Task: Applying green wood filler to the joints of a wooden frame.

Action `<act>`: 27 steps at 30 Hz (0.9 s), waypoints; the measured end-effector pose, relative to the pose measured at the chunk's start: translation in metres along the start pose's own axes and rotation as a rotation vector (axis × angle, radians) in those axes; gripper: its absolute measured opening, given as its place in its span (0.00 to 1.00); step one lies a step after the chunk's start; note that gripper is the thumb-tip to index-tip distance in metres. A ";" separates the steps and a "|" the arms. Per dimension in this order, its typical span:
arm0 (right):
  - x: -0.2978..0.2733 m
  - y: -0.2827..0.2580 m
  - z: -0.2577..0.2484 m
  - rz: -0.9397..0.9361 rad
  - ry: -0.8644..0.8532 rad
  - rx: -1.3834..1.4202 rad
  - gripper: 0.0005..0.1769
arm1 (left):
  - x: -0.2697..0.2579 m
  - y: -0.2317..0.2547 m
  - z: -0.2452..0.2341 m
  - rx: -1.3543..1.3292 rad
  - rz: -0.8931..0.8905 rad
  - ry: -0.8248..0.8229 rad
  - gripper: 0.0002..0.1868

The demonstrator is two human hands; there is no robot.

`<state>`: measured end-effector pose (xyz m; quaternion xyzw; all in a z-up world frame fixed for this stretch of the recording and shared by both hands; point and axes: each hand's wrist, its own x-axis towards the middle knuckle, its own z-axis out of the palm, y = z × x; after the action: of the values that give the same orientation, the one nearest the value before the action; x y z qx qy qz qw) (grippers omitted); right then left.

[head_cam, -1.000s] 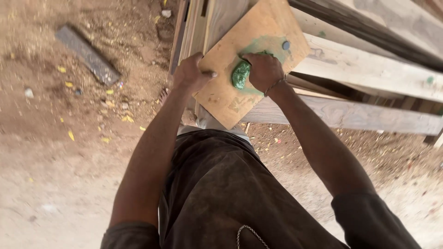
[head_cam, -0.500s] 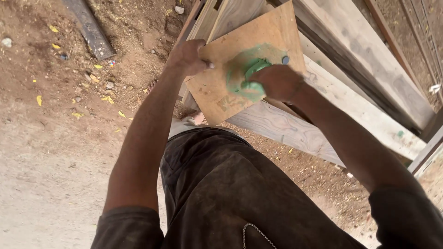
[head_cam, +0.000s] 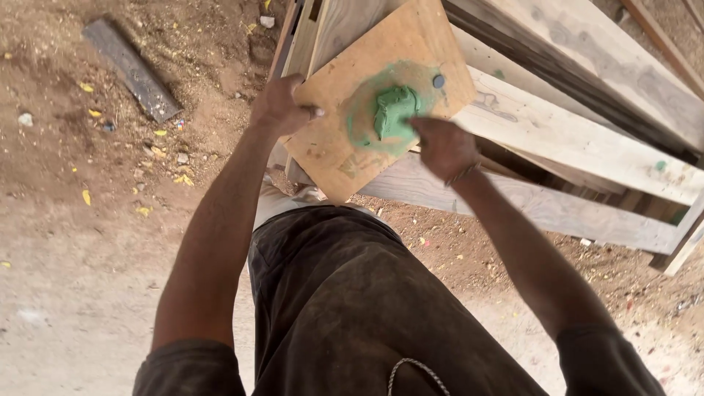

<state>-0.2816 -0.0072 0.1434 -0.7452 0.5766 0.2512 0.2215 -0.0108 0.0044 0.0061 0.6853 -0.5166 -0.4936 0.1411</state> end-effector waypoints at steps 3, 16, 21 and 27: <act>0.061 0.052 0.019 -0.127 0.234 -0.041 0.17 | -0.006 0.007 -0.004 -0.021 -0.041 -0.032 0.40; 0.044 0.022 0.116 0.277 0.277 0.384 0.17 | 0.003 -0.004 -0.009 -0.003 0.016 -0.094 0.29; 0.054 -0.035 0.147 0.679 0.435 1.046 0.16 | 0.006 -0.006 -0.009 -0.019 0.072 -0.062 0.26; 0.086 -0.066 0.104 1.103 0.825 2.221 0.20 | 0.009 -0.005 -0.012 -0.009 0.055 -0.113 0.26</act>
<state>-0.2120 0.0086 0.0118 0.1455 0.7278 -0.5443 0.3909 0.0018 -0.0046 0.0035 0.6413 -0.5401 -0.5298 0.1281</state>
